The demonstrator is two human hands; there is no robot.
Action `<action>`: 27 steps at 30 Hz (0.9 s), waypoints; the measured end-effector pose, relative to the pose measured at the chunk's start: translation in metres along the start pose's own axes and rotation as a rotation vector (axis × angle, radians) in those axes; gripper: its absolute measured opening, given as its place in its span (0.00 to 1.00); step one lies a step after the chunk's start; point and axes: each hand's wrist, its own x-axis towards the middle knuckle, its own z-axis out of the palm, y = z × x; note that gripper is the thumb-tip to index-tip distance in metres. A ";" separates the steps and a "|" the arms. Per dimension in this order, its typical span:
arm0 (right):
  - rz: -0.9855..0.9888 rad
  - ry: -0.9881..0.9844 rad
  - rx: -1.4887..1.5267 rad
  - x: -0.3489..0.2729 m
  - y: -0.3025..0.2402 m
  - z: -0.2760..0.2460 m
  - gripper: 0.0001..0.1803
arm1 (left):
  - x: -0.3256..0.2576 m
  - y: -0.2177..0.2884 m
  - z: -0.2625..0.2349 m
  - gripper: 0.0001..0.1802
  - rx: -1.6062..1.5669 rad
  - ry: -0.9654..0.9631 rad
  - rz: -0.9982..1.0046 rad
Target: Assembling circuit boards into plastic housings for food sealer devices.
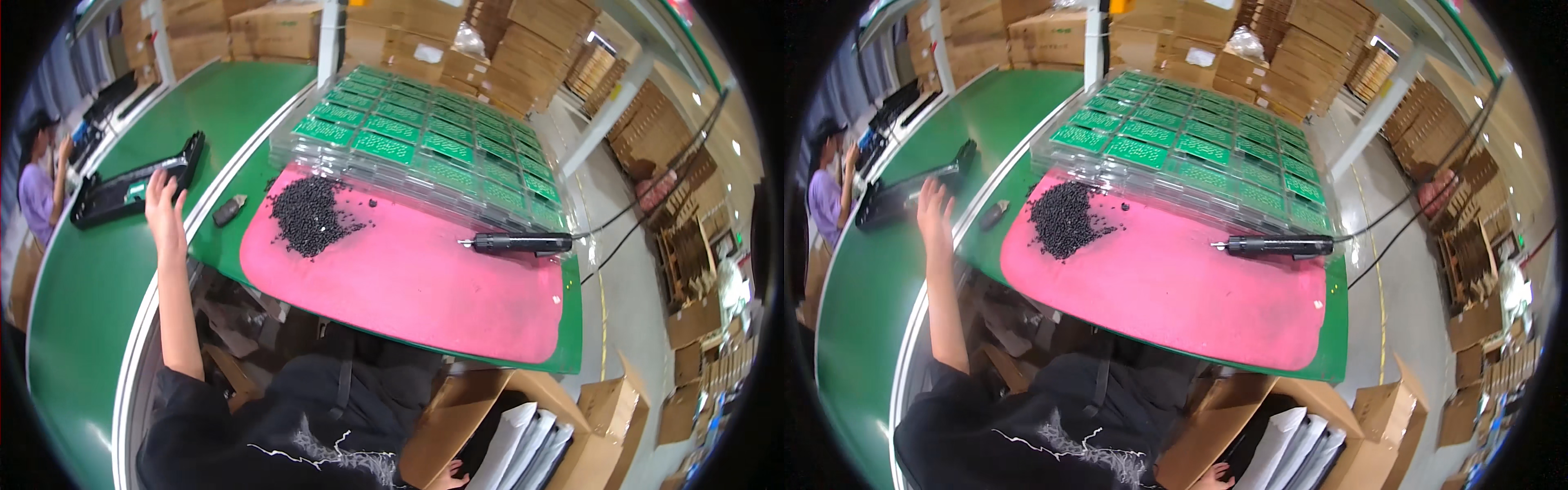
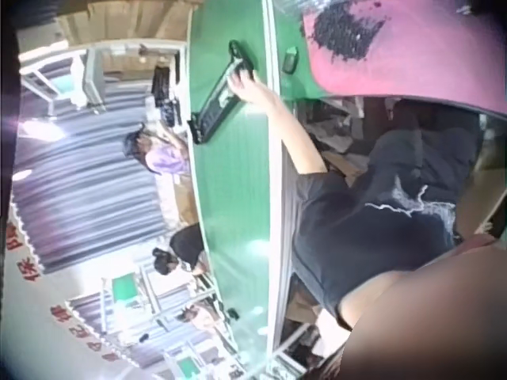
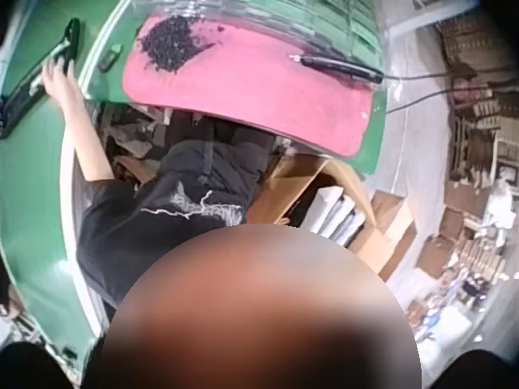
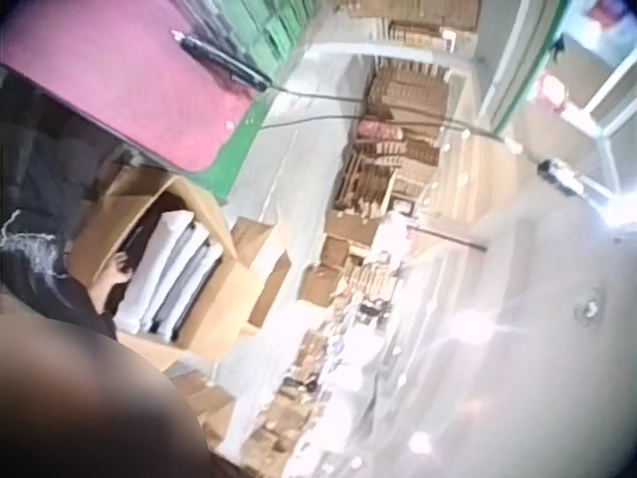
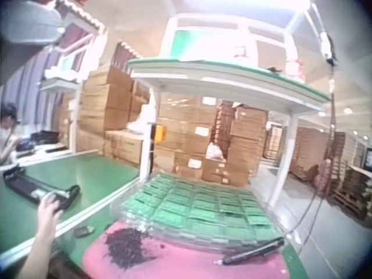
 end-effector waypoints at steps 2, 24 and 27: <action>0.013 -0.086 -0.157 0.006 -0.018 0.002 0.23 | -0.015 0.013 0.019 0.20 0.100 -0.208 -0.020; -1.438 -2.889 -2.292 -0.437 0.289 0.296 0.13 | -0.163 0.028 0.209 0.22 0.345 -1.651 0.364; -1.156 -3.196 -2.109 -0.455 0.337 0.279 0.14 | -0.175 0.002 0.211 0.25 0.424 -1.655 0.431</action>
